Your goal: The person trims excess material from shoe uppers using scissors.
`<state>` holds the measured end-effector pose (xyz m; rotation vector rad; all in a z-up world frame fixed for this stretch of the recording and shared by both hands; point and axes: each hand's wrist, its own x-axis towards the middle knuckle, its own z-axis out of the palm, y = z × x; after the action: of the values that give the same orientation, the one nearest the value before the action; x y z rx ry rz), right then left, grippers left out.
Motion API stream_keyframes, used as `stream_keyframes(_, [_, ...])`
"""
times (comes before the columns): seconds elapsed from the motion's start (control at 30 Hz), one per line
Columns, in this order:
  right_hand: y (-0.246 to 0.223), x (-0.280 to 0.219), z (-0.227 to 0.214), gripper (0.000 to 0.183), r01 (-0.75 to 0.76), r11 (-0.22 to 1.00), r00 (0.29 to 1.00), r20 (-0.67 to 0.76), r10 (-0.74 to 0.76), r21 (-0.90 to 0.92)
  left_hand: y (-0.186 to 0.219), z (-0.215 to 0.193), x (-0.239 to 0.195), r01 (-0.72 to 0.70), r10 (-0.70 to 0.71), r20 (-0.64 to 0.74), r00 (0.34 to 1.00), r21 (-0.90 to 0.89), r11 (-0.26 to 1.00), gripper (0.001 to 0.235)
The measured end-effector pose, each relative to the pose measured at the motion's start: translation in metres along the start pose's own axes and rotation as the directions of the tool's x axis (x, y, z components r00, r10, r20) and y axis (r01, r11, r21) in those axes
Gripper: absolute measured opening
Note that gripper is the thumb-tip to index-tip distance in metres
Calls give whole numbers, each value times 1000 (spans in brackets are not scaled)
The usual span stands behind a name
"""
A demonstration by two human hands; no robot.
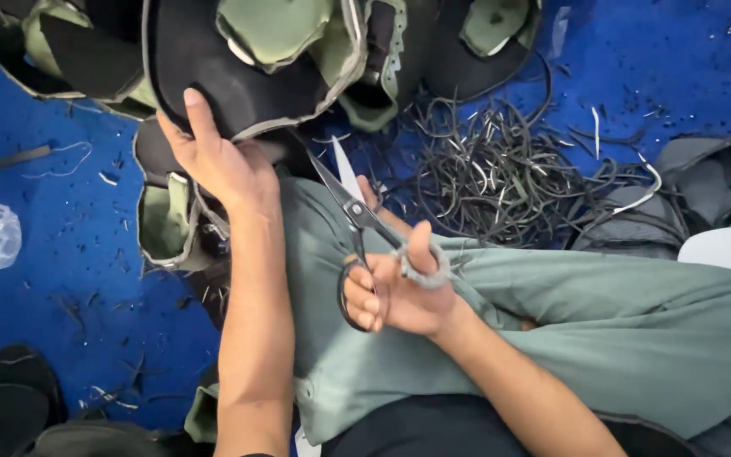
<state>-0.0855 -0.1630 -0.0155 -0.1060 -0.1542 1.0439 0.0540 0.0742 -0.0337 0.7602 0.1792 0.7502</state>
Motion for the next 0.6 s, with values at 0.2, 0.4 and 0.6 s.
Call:
stream_keyframes(0.2, [7,44,-6,56,205,927,977,-129,-173,314,5,3,-6,-69,72,107,992,-34,997,34])
stream_keyframes(0.4, [16,42,-56,54,75,878,997,-24,-73,472,17,13,-13,5,16,198,980,-100,995,35])
stream_keyframes(0.6, [17,34,0,63,266,940,964,-29,-266,216,17,-3,-10,206,-162,181,970,-254,945,37])
